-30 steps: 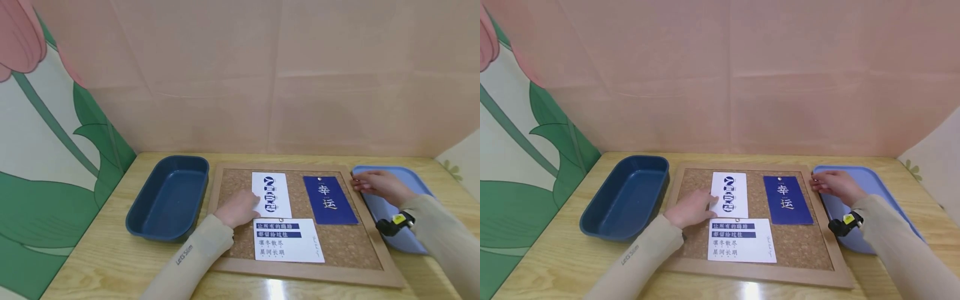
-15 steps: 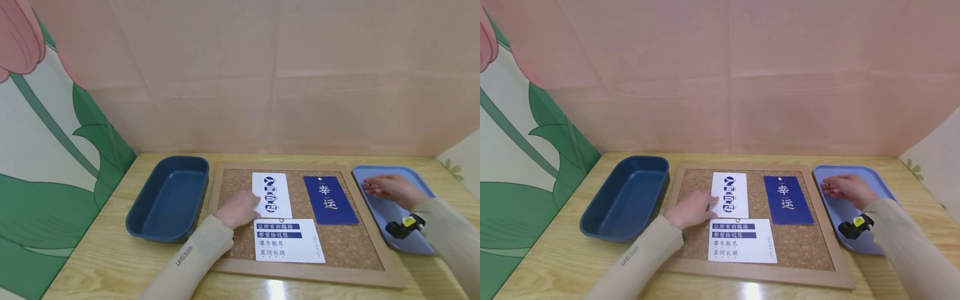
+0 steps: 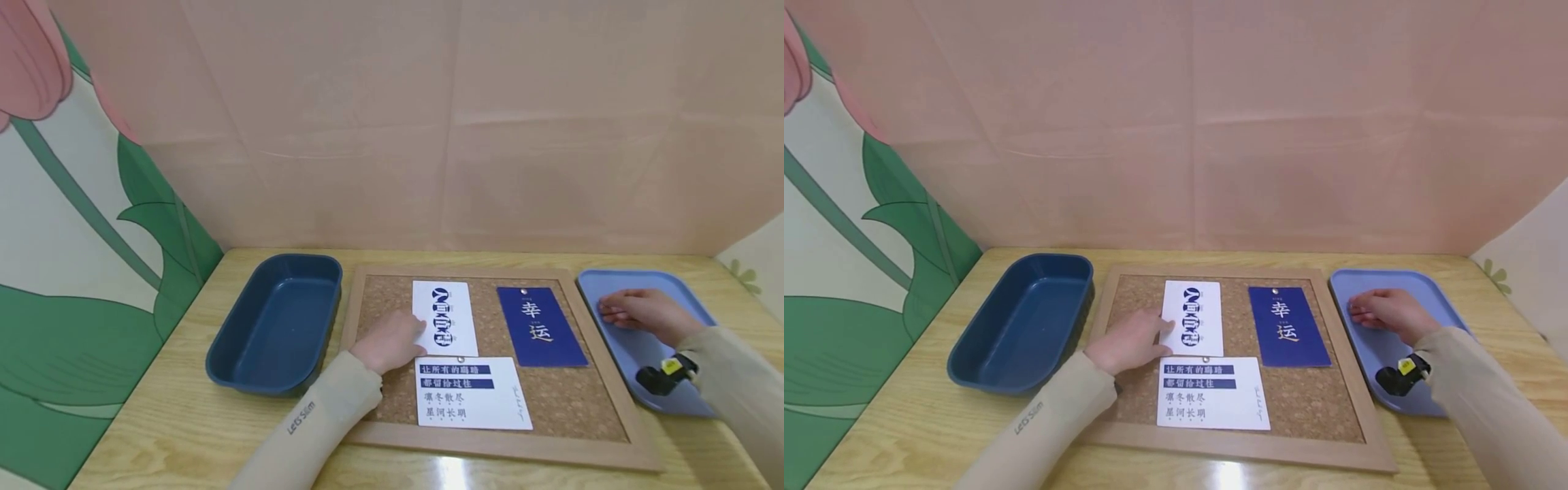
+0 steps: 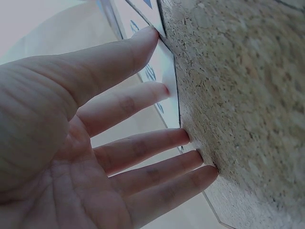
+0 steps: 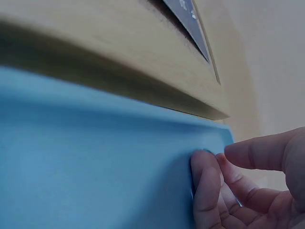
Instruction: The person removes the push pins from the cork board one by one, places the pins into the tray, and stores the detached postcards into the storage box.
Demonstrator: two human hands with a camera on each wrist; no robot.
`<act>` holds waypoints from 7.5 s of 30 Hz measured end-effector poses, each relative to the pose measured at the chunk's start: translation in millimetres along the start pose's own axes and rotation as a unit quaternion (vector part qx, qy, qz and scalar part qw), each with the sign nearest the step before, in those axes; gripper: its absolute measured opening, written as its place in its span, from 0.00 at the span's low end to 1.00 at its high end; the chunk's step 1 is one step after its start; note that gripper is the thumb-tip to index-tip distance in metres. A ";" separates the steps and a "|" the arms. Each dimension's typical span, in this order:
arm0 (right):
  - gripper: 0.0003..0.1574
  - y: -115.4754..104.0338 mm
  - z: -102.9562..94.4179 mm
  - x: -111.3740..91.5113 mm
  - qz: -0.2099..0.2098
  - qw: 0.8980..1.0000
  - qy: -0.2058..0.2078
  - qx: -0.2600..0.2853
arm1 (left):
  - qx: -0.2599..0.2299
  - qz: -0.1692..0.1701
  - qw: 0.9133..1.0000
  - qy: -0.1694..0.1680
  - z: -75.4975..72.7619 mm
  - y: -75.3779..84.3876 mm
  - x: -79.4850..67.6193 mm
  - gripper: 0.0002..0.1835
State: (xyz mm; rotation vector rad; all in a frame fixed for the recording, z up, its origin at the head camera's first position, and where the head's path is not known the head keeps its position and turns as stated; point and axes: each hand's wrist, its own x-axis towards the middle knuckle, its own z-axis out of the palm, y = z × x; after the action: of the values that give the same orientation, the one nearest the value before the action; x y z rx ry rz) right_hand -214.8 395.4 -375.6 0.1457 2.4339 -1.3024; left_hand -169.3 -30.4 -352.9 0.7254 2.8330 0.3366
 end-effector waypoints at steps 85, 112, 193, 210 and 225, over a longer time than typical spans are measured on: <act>0.26 -110.2 126.8 31.1 -0.086 0.995 -0.049 0.003 | 0.008 -0.009 1.000 0.005 1.4 1.7 -3.2 0.25; 0.22 -124.3 149.1 46.6 -0.062 0.995 0.007 -0.075 | -0.005 -0.022 1.000 -0.004 0.6 2.7 -0.4 0.24; 0.24 -130.2 166.2 47.6 -0.029 0.999 -0.019 0.040 | 0.041 0.045 0.991 0.118 -22.5 -19.7 -26.1 0.08; 0.23 -127.2 167.5 50.6 -0.042 0.998 -0.018 0.041 | 0.062 0.032 0.981 0.178 -33.8 -50.2 -59.3 0.12; 0.23 -128.4 168.9 48.2 -0.037 0.999 -0.012 0.033 | 0.113 -0.010 0.975 0.192 -44.6 -85.2 -89.0 0.19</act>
State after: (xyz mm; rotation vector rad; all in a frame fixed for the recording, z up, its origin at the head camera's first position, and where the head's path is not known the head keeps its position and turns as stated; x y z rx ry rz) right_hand -246.4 180.2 -377.9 0.0594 2.3982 -1.4096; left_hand -141.8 -154.5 -321.1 0.7425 3.2832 0.1655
